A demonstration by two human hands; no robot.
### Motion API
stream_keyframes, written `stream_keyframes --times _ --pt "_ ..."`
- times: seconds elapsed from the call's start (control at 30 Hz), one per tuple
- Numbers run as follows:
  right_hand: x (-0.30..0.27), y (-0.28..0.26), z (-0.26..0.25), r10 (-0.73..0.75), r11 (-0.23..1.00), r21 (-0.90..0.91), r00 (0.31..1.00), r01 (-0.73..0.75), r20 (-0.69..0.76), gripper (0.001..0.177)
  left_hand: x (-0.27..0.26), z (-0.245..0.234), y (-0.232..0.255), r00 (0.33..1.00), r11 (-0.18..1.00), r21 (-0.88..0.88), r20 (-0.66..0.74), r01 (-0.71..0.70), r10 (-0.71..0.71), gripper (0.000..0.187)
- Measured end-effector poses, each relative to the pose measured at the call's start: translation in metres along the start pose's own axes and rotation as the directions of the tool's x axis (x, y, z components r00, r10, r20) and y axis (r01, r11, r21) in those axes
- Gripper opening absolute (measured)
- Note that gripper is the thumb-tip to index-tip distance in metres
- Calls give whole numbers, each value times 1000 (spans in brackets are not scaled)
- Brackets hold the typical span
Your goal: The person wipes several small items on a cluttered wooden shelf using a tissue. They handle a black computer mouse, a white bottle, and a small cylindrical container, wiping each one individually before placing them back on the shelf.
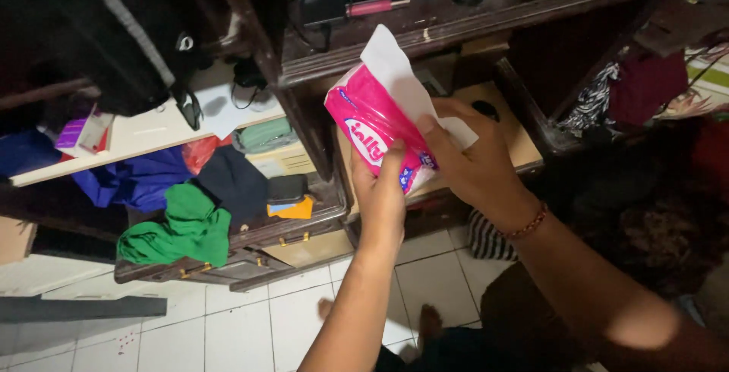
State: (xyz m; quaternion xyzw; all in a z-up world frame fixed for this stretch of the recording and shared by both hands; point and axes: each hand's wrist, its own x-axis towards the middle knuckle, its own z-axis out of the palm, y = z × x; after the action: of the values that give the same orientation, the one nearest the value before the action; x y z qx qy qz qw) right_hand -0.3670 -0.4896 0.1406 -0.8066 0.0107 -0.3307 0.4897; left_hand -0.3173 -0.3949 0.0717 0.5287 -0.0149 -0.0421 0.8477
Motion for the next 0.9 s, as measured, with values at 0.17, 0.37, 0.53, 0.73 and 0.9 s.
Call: stream_keyframes --times 0.17,0.37,0.53,0.73,0.9 --pt "8 35 -10 14 1000 25 1000 -13 -20 23 18 17 -6 1000 1000 -17 20 16 -16 55" --pt "56 20 -23 -113 993 -47 992 110 -64 21 43 64 16 998 998 -3 27 62 -62 70" --pt "93 40 -25 -186 978 -108 981 180 -50 20 89 83 -3 993 989 109 61 98 -105 88" --pt "128 34 -9 -170 975 -154 983 159 -62 19 129 83 -4 997 997 68 75 28 -33 85" --pt "145 34 -2 -87 996 -34 989 83 -117 35 154 89 -14 995 997 36 81 -64 61 63"
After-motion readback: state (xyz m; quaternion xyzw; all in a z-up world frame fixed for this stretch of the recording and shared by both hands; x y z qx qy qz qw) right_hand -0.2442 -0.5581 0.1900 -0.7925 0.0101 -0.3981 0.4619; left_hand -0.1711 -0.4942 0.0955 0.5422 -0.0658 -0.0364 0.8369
